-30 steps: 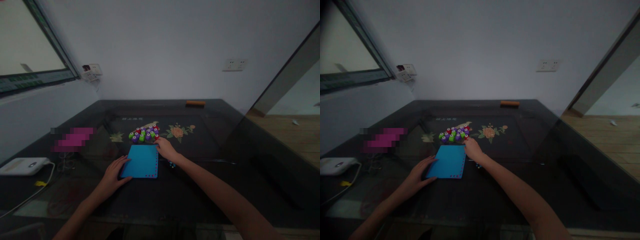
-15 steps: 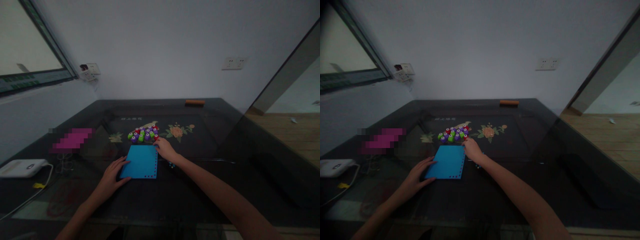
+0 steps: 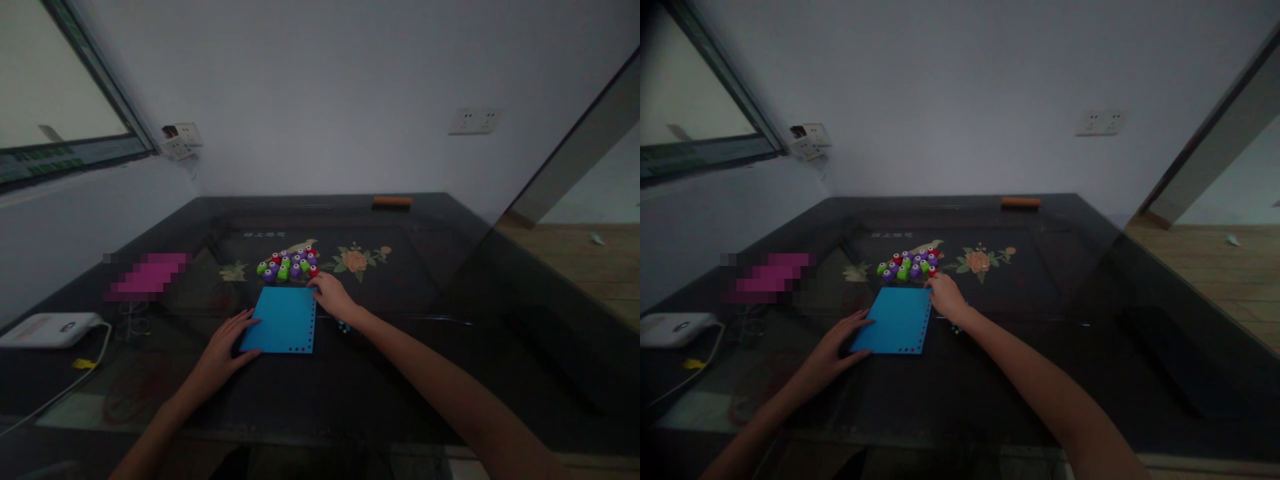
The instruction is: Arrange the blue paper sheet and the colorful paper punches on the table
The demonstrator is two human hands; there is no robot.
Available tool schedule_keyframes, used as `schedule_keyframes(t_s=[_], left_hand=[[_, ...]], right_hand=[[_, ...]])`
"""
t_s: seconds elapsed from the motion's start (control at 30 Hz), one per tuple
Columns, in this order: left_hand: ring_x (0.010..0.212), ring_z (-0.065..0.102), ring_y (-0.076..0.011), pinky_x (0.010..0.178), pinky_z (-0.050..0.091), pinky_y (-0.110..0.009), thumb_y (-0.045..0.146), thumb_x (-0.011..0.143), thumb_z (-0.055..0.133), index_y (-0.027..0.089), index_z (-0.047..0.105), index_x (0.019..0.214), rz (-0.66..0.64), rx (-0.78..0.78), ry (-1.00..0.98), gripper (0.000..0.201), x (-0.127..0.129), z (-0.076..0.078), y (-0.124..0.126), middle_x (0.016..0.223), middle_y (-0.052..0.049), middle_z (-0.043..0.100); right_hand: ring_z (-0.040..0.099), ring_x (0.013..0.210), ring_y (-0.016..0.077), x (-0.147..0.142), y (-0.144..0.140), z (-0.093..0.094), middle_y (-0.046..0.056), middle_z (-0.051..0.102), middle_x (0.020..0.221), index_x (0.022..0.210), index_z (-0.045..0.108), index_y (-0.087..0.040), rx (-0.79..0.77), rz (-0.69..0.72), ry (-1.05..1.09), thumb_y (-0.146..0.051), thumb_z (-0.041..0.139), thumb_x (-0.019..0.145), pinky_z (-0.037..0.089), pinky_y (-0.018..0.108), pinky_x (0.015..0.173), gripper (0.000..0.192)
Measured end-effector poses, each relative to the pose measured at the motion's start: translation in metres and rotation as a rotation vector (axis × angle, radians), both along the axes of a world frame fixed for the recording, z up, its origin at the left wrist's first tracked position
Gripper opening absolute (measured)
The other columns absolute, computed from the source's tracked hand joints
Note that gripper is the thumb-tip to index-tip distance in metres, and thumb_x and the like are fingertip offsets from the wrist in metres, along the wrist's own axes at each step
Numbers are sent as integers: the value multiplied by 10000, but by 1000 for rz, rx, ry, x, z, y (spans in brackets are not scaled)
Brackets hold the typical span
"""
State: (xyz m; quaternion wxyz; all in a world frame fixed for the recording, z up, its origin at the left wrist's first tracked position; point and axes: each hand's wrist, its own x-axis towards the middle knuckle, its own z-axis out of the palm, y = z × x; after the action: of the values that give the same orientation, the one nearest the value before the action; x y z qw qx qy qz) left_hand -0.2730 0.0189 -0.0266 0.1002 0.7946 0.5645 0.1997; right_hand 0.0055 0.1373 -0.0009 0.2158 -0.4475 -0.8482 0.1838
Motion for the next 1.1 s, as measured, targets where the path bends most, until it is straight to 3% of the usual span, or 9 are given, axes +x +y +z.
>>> schedule_keyframes(t_s=[0.6,0.97,1.1], left_hand=[[1279,454,-299,1062,353,-504,537,788,580,227,540,1233,7,-2,4,543,4,8,-2,1390,-126,487],[1283,443,-311,1050,365,-514,517,783,600,222,526,1239,16,-28,-35,549,2,3,-2,1394,-134,478],[1288,434,-312,1042,380,-504,506,779,614,231,489,1271,18,-30,-61,578,0,8,-3,1428,-130,427]], right_hand=[[563,986,193,-1,-2,3,104,632,1004,983,682,-128,-30,-21,15,-33,554,783,410,319,895,255],[556,1005,193,-2,-5,4,105,629,1027,990,671,-122,-31,-21,40,-31,566,782,408,305,891,251],[566,957,185,-2,-6,6,102,619,1010,977,669,-117,-24,-27,59,-34,570,776,416,293,844,239]])
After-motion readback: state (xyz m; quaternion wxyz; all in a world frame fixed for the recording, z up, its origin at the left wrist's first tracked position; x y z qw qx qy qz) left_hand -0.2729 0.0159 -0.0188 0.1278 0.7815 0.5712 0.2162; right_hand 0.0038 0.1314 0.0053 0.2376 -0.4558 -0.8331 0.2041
